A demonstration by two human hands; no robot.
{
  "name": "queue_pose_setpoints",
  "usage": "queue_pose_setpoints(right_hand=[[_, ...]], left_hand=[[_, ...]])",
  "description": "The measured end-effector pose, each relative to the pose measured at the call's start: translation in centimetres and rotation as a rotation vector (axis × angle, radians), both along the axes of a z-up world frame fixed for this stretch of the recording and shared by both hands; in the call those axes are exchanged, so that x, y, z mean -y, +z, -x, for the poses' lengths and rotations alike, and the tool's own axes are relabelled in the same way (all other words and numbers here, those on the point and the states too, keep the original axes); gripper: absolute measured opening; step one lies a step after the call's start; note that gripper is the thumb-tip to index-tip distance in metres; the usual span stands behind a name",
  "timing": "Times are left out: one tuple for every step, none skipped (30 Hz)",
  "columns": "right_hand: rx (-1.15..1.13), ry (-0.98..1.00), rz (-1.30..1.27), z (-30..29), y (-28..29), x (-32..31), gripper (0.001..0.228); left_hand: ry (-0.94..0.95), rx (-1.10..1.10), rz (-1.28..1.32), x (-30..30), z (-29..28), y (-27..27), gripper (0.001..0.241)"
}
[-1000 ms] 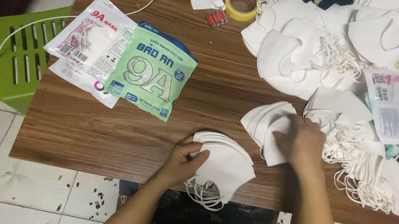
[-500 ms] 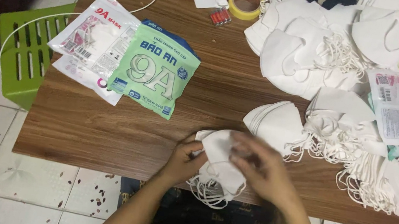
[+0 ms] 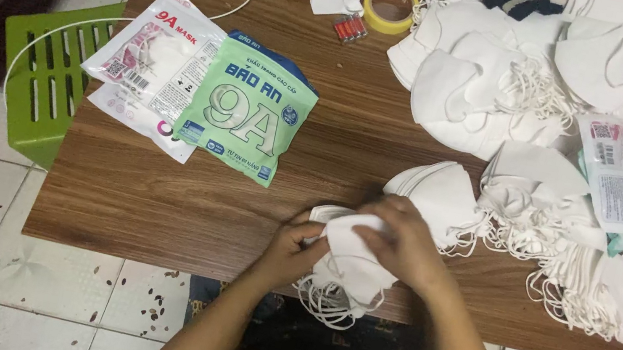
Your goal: Stacking individual face masks from a pile into neat stacks on a table
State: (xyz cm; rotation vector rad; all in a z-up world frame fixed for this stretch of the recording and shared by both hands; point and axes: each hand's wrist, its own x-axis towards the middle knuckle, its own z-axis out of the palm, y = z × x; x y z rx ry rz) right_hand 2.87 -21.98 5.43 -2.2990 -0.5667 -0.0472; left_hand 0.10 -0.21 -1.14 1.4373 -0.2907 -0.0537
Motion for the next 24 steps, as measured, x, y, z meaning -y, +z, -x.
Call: queue_pose_setpoints(right_hand=[[0.0,0.001,0.001,0.3,0.4,0.6,0.028],[-0.072,-0.053,-0.09,0.5,0.9,1.2,0.02],[-0.143,-0.107,-0.181,0.8,1.3,1.9,0.012],[-0.146,-0.108,-0.181,0.8,0.7,2.7,0.012],[-0.216,-0.101,-0.306,0.9,0.2,3.6,0.015],[-0.283,-0.095,-0.432,0.9,-0.4,4.5,0.017],[-0.285,-0.098,-0.432,1.1,-0.3,4.0,0.017],[-0.302,-0.046,-0.434,1.2,-0.1,3.4,0.017],[-0.319,0.006,-0.436,1.3,0.1,2.8,0.018],[-0.318,0.008,-0.437,1.3,-0.7,2.2,0.018],[-0.344,0.016,-0.396,1.2,-1.5,1.6,0.016],[-0.374,0.024,-0.354,1.4,-2.3,1.0,0.014],[-0.377,0.026,-0.355,1.2,-2.9,0.9,0.014],[-0.374,0.004,-0.317,1.1,-3.6,0.8,0.015],[-0.371,-0.019,-0.279,0.9,-4.2,0.7,0.017],[-0.37,-0.02,-0.28,0.9,-4.0,0.6,0.017],[-0.379,-0.038,-0.274,0.8,-3.8,0.4,0.016],[-0.386,-0.056,-0.267,0.7,-3.5,0.2,0.016],[-0.385,-0.058,-0.267,0.7,-3.7,0.3,0.016],[-0.384,-0.061,-0.26,0.7,-3.8,0.2,0.015],[-0.382,-0.064,-0.253,0.7,-3.9,0.2,0.014],[-0.383,-0.064,-0.253,0.6,-4.3,0.2,0.014],[-0.371,-0.067,-0.226,0.6,-4.6,0.2,0.015],[-0.359,-0.069,-0.198,0.5,-4.9,0.1,0.015]], left_hand=[[0.001,0.0,0.001,-0.1,0.0,-0.1,0.013],[0.008,-0.013,0.013,-0.1,0.0,-0.2,0.015],[0.014,-0.025,0.026,-0.2,0.0,-0.3,0.017],[0.013,-0.028,0.026,-0.2,-0.1,-0.5,0.017],[0.015,-0.006,0.007,-0.2,-0.2,-0.7,0.015],[0.016,0.018,-0.011,-0.2,-0.4,-1.0,0.015],[0.014,0.016,-0.011,-0.2,-0.3,-1.9,0.015],[0.018,0.021,-0.016,-0.1,-0.3,-2.8,0.015],[0.022,0.026,-0.022,-0.1,-0.2,-3.7,0.015],[0.023,0.027,-0.023,0.0,-0.3,-2.5,0.015],[0.022,0.026,-0.009,0.0,-0.4,-1.4,0.015],[0.022,0.02,0.005,0.1,-0.2,-0.3,0.016],[0.025,0.018,0.003,-0.1,-0.2,-0.4,0.016],[0.013,0.036,0.002,-0.2,-0.2,-0.5,0.018],[0.001,0.053,0.0,-0.4,-0.3,-0.6,0.019],[-0.001,0.053,0.0,-0.4,-0.2,0.5,0.019],[-0.023,0.029,0.002,-0.5,-0.2,1.6,0.023],[-0.046,0.006,0.005,-0.6,-0.2,2.6,0.029],[-0.048,0.006,0.005,-0.6,-0.2,3.0,0.029],[-0.049,0.01,-0.002,-0.6,-0.2,3.3,0.032],[-0.051,0.013,-0.01,-0.6,-0.2,3.6,0.036],[-0.05,0.012,-0.01,-0.5,-0.2,3.4,0.036],[-0.052,0.01,-0.017,-0.4,-0.1,3.2,0.038],[-0.054,0.009,-0.023,-0.3,-0.1,3.0,0.04]])
